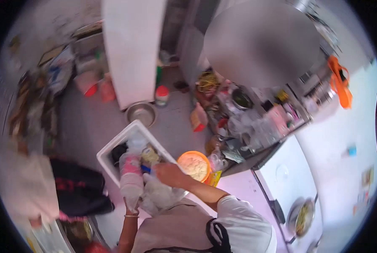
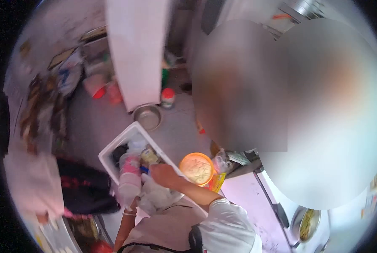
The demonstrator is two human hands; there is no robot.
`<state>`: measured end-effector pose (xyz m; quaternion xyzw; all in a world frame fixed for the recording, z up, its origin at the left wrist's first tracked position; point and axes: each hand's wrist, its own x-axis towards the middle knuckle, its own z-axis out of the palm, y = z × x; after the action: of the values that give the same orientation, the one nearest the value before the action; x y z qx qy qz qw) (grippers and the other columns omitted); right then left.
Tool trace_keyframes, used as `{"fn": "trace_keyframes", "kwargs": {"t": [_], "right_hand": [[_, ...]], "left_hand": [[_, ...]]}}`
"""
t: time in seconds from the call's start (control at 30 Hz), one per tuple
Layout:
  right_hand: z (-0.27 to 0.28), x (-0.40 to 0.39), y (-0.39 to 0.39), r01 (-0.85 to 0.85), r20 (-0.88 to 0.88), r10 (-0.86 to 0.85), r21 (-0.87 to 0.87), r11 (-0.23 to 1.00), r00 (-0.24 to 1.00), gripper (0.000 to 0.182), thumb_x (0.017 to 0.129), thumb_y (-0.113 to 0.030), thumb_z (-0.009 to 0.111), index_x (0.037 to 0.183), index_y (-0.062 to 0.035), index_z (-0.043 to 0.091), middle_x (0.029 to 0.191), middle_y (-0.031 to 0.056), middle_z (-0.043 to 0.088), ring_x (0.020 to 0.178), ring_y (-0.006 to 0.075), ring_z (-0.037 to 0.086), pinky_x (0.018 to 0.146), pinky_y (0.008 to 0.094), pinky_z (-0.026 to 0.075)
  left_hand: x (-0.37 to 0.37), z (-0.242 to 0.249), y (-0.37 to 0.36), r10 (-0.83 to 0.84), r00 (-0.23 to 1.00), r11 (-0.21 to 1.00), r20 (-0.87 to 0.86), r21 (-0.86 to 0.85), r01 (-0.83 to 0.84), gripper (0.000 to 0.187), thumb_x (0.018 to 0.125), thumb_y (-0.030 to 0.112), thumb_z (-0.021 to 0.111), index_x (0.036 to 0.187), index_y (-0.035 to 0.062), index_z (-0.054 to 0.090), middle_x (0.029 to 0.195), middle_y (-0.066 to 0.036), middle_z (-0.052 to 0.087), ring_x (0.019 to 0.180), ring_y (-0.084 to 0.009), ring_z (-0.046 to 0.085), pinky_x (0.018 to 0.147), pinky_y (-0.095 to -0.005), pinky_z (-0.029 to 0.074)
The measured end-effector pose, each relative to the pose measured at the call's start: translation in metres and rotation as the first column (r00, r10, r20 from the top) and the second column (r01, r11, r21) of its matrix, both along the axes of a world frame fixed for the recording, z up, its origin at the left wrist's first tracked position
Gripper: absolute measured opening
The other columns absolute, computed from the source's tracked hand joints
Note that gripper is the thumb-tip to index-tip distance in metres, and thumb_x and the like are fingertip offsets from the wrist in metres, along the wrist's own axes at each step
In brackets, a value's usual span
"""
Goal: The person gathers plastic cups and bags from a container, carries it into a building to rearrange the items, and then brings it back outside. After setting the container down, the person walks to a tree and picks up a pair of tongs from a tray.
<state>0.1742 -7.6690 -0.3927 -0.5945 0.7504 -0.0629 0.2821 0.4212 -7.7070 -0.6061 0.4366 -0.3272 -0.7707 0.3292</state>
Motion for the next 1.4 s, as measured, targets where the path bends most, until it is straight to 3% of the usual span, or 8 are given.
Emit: {"fn": "trace_keyframes", "kwargs": {"t": [0.13, 0.23, 0.33, 0.6, 0.67, 1.03, 1.23, 1.4], "right_hand": [[0.027, -0.056, -0.037, 0.013, 0.169, 0.083, -0.501, 0.865, 0.982, 0.070, 0.076, -0.030, 0.073, 0.137, -0.0135, 0.042, 0.140, 0.0170, 0.045, 0.129, 0.0365, 0.043, 0.105, 0.0467, 0.039], [0.008, -0.074, -0.074, -0.111, 0.056, 0.166, -0.537, 0.836, 0.984, 0.082, 0.072, -0.030, 0.078, 0.142, -0.0217, 0.036, 0.151, 0.0122, 0.032, 0.138, 0.0386, 0.031, 0.108, 0.0538, 0.032], [0.018, -0.091, -0.093, -0.139, -0.011, 0.150, -0.451, 0.882, 0.989, 0.068, 0.071, -0.030, 0.075, 0.134, -0.0225, 0.049, 0.144, 0.0124, 0.041, 0.134, 0.0377, 0.035, 0.103, 0.0658, 0.028], [-0.043, -0.155, -0.116, -0.044, -0.174, -0.088, -0.636, 0.771, 0.981, 0.034, 0.072, -0.018, 0.067, 0.106, -0.0195, 0.065, 0.123, 0.0029, 0.055, 0.128, 0.0292, 0.043, 0.104, 0.0657, 0.026], [-0.051, -0.173, -0.120, -0.039, -0.168, -0.102, -0.676, 0.736, 0.980, 0.027, 0.073, -0.018, 0.064, 0.100, -0.0184, 0.065, 0.119, 0.0023, 0.058, 0.128, 0.0284, 0.043, 0.106, 0.0630, 0.026], [-0.113, -0.167, -0.219, 0.296, -0.197, -0.459, -0.539, 0.789, 0.866, 0.029, 0.076, -0.023, 0.065, 0.104, -0.0160, 0.064, 0.128, 0.0066, 0.053, 0.130, 0.0262, 0.043, 0.112, 0.0568, 0.022], [-0.083, -0.163, -0.276, 0.642, 0.171, -0.630, -0.368, 0.673, 0.758, 0.046, 0.078, -0.021, 0.071, 0.123, -0.0131, 0.059, 0.135, 0.0115, 0.049, 0.134, 0.0315, 0.037, 0.112, 0.0562, 0.023], [-0.050, -0.197, -0.263, 0.814, 0.506, -0.646, -0.451, 0.367, 0.571, 0.029, 0.080, -0.021, 0.073, 0.107, -0.0103, 0.068, 0.119, 0.0131, 0.056, 0.118, 0.0285, 0.049, 0.101, 0.0487, 0.033]], "left_hand": [[-0.091, 0.041, -0.054, -0.080, 0.987, 0.996, 0.142, -0.022, 0.084, 0.047, 0.088, 0.027, 0.056, 0.130, 0.0076, 0.053, 0.125, -0.010, 0.059, 0.111, -0.0254, 0.059, 0.096, -0.0377, 0.049], [-0.125, 0.052, -0.083, -0.158, 0.968, 0.987, 0.197, -0.004, 0.162, 0.048, 0.085, 0.022, 0.061, 0.129, 0.0068, 0.053, 0.123, -0.010, 0.060, 0.109, -0.0245, 0.059, 0.095, -0.0367, 0.049], [-0.151, 0.055, -0.111, -0.242, 0.943, 0.969, 0.228, 0.009, 0.246, 0.049, 0.082, 0.017, 0.066, 0.129, 0.0059, 0.053, 0.122, -0.010, 0.060, 0.108, -0.0235, 0.060, 0.094, -0.0357, 0.049], [-0.253, 0.092, -0.175, -0.561, 0.782, 0.786, 0.273, -0.122, 0.607, 0.059, 0.071, 0.004, 0.079, 0.125, 0.0037, 0.055, 0.119, -0.009, 0.061, 0.106, -0.0188, 0.060, 0.091, -0.0328, 0.048], [-0.263, 0.049, -0.206, -0.596, 0.683, 0.640, 0.423, -0.263, 0.722, 0.051, 0.077, 0.006, 0.075, 0.123, 0.0041, 0.055, 0.119, -0.008, 0.060, 0.106, -0.0195, 0.060, 0.091, -0.0325, 0.048], [-0.335, 0.071, -0.325, -0.841, 0.445, 0.491, 0.308, 0.086, 0.867, 0.059, 0.075, -0.002, 0.065, 0.131, 0.0022, 0.048, 0.120, -0.007, 0.057, 0.108, -0.0177, 0.058, 0.083, -0.0279, 0.052], [-0.327, 0.040, -0.397, -0.854, 0.400, 0.479, 0.334, 0.204, 0.854, 0.065, 0.065, -0.007, 0.057, 0.129, 0.0008, 0.049, 0.118, -0.009, 0.058, 0.105, -0.0211, 0.060, 0.082, -0.0307, 0.052], [-0.345, 0.026, -0.439, -0.797, 0.429, 0.554, 0.424, 0.234, 0.799, 0.067, 0.061, -0.003, 0.060, 0.127, 0.0014, 0.050, 0.115, -0.009, 0.059, 0.103, -0.0228, 0.060, 0.082, -0.0334, 0.052]]}}
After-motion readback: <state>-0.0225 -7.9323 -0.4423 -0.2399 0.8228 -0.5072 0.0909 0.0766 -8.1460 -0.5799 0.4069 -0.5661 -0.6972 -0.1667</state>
